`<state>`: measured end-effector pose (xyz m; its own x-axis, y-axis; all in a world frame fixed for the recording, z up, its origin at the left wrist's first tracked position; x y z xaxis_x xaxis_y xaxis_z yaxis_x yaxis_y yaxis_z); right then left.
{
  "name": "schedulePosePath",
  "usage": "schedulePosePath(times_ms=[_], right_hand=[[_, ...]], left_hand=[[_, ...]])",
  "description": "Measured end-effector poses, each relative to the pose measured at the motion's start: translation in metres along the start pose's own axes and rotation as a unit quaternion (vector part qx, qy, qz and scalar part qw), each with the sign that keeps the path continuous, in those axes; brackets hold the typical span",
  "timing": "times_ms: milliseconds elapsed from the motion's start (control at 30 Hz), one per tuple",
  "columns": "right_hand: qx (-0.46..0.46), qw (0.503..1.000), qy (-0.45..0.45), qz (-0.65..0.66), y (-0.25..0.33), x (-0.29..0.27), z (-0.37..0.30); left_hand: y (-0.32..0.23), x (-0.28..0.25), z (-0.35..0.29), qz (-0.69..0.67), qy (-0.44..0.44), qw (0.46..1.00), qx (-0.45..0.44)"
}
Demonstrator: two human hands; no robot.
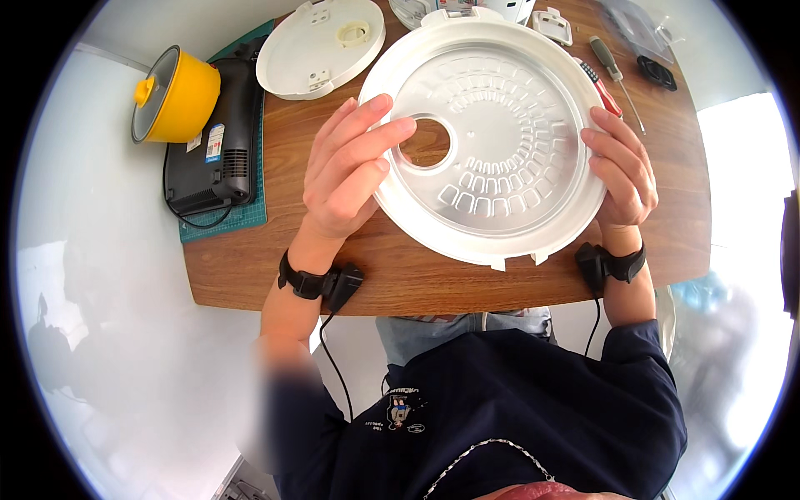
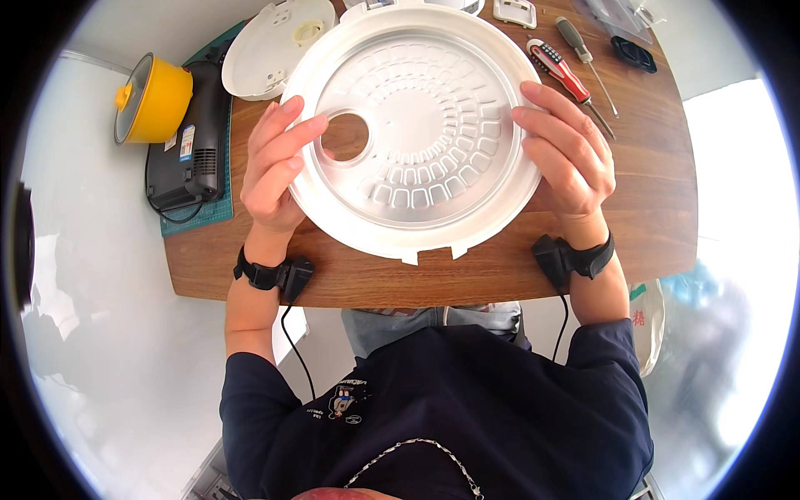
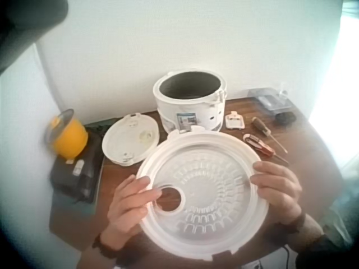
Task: The person disassembles a white rice cooker by removing the lid and separating its internal components. They use a screwdriver to pry off a plastic ring and remove a central piece from the lid assembly.
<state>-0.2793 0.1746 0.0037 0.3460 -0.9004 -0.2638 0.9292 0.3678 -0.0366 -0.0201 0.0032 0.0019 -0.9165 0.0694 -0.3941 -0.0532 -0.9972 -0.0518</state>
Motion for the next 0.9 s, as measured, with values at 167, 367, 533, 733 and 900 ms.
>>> schedulePosePath(times_ms=[167, 367, 533, 733, 900], right_hand=[[-0.004, 1.000, 0.006, 0.002, -0.003, -0.001, -0.001], [0.004, 1.000, 0.008, -0.006, 0.000, -0.001, 0.000], [0.009, 1.000, 0.002, -0.005, 0.000, -0.001, 0.000], [0.002, 1.000, -0.001, -0.012, 0.001, -0.001, -0.001], [0.002, 1.000, 0.002, -0.013, -0.001, -0.002, -0.002]], left_hand=[[0.002, 0.002, 0.000, -0.008, -0.010, 1.000, -0.007], [0.000, 0.002, 0.002, -0.009, -0.006, 0.999, -0.035], [0.003, 0.004, -0.001, -0.046, -0.033, 0.998, -0.031], [0.011, 0.005, -0.015, -0.093, -0.066, 0.993, -0.034], [0.011, 0.006, -0.016, -0.100, -0.075, 0.991, -0.038]])
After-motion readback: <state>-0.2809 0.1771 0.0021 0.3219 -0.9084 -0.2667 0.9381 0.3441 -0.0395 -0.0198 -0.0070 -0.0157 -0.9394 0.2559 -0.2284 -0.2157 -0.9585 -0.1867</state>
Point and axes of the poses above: each hand's wrist, its own z-axis towards the middle knuckle, its own x-axis out of the palm, y = z × x, the point moved 3 cm from there along z, towards the middle knuckle, and after that the axes turned 8 degrees about -y, right-handed, at the moved point
